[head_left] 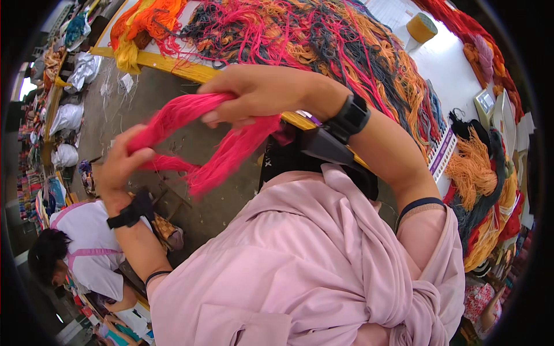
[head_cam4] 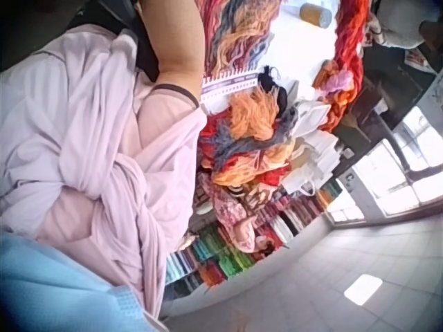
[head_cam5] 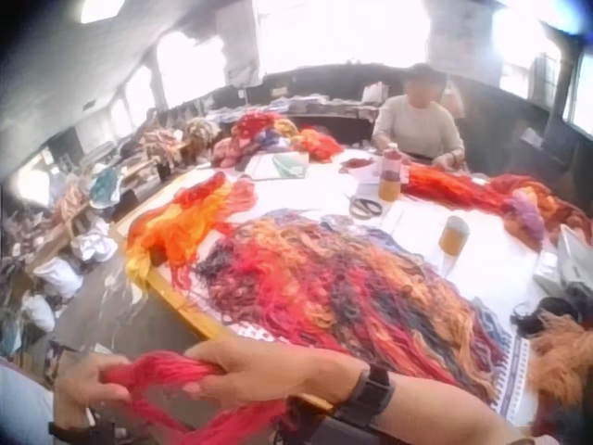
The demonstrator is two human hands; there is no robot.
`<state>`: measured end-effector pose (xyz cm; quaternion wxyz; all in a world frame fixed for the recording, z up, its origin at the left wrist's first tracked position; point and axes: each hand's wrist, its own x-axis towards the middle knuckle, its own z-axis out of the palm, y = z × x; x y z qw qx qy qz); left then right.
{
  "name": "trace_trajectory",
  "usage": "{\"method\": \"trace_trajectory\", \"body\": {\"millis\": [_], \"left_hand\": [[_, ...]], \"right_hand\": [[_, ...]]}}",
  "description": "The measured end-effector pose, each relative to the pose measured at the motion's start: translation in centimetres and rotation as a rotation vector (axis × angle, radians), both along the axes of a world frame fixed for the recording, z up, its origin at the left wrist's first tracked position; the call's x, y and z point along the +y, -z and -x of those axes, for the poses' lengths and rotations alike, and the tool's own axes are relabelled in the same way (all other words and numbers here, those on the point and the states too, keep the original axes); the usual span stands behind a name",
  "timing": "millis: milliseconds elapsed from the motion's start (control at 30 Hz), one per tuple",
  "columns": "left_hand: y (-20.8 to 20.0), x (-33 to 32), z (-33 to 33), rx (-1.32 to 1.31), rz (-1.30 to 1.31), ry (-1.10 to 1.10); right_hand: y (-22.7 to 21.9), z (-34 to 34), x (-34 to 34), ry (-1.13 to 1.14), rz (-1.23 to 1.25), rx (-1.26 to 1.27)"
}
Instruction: The person sorts bundles of pink and orange thread by hand, pulling individual strands from a pile and threading them through holes in a paper card. They occasionally move aside other bundles of thread on the table to reach the work and handle the thread and cards one at a time.
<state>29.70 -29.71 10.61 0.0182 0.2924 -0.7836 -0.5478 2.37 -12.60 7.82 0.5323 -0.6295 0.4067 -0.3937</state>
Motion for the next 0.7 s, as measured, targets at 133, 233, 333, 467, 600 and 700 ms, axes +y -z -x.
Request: {"method": "trace_trajectory", "body": {"millis": [133, 233, 333, 467, 600, 700], "left_hand": [[3.5, 3.1, 3.2, 0.130, -0.285, 0.373], [4.8, 1.3, 3.6, 0.802, -0.836, 0.341], [-0.3, 6.8, 7.6, 0.934, -1.092, 0.162], [-0.1, 5.2, 7.6, 0.769, -0.423, 0.025], [3.0, 4.0, 6.9, 0.290, 0.238, 0.116], [3.3, 4.8, 6.9, -0.034, 0.669, 0.163]], "right_hand": [[-1.6, -1.6, -0.7, 0.081, 0.045, -0.055], [0.9, -0.8, -0.2, 0.279, -0.019, -0.120], [4.0, -3.1, 0.4, 0.184, -0.101, -0.130], [4.7, -4.8, 1.0, 0.080, -0.300, -0.054], [3.2, -3.5, 1.4, 0.205, -0.160, 0.043], [2.0, -2.8, 1.7, 0.156, -0.002, 0.067]]}}
